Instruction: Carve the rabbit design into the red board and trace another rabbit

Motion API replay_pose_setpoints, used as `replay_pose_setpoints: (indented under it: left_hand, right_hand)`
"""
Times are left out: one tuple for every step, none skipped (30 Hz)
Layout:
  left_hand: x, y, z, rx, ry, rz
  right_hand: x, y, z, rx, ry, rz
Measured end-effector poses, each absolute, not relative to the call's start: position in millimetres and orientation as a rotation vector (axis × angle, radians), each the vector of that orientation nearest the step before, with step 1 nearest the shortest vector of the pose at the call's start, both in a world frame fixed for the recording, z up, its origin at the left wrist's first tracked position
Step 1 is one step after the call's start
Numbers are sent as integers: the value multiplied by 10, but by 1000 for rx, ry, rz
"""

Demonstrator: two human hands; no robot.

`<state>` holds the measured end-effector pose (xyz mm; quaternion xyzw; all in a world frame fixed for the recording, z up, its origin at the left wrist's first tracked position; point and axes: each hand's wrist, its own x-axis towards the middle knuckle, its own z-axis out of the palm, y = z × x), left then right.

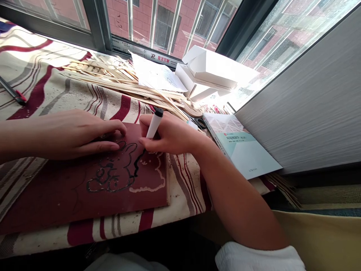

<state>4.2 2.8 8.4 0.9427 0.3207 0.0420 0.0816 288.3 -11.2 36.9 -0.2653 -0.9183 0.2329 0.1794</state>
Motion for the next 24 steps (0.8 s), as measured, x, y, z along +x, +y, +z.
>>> replay_pose_setpoints:
  left_hand:
    - [46,18,97,2815,974,106]
    - [52,4,113,2821,986,87]
    - [60,-14,129,2834,998,73]
    - [69,-33,144,2851,1012,62]
    - [78,-52,158,2866,1026,45]
    - [87,-71,169,2877,1040,23]
    - [95,-87,178,2885,1058,14]
    - [102,-99,183,2890,1069,6]
    - [107,-106,185,2894,1075,-4]
    - [110,-109,185,2899,1074,-19]
    - [111,-107,182,2907,1070,-23]
    - [111,-101,179,2917,1068,-15]
    - [110,-93,176,2921,1065,-9]
    - [110,-83,173,2916,1067,-10]
    - [111,-73,173,2905,1074,-19]
    - [113,-64,175,2887,1082,-42]
    - [116,-56,179,2870,1090,-74]
    - [120,-51,185,2855,1097,-103]
    - [124,-47,192,2847,1102,-120]
    - [126,-44,197,2845,1106,-124]
    - [127,-43,200,2844,1107,-125]
    - [125,-40,200,2843,1107,-122]
    - [121,-37,194,2843,1105,-115]
    - [113,-33,183,2845,1099,-110]
  right_hand:
    - [2881,-114,373,-751,-2597,644]
    - [2879,-117,376,-747,-2598,631]
    - [2875,-120,380,-741,-2600,621]
    - [2871,-123,382,-736,-2601,612]
    - [2868,-125,384,-730,-2601,609]
    - [2865,-127,383,-721,-2599,611]
    - [2864,-127,382,-713,-2598,618]
    - [2864,-125,378,-708,-2596,627]
    - [2866,-122,374,-706,-2595,635]
    - [2869,-117,369,-711,-2593,634]
    - [2873,-112,365,-722,-2590,623]
    - [2878,-106,361,-737,-2586,605]
    - [2883,-101,358,-754,-2581,587]
    - [2887,-96,357,-766,-2576,571]
    - [2890,-92,356,-773,-2574,562]
    - [2892,-89,356,-775,-2575,562]
    - [2893,-88,356,-773,-2580,569]
    - [2894,-88,356,-768,-2585,579]
    - [2894,-88,356,-762,-2588,591]
    - [2894,-88,357,-760,-2588,600]
    - [2895,-88,358,-766,-2585,604]
    - [2896,-88,361,-776,-2581,602]
    - [2899,-88,364,-788,-2576,594]
    - [2901,-87,368,-799,-2574,587]
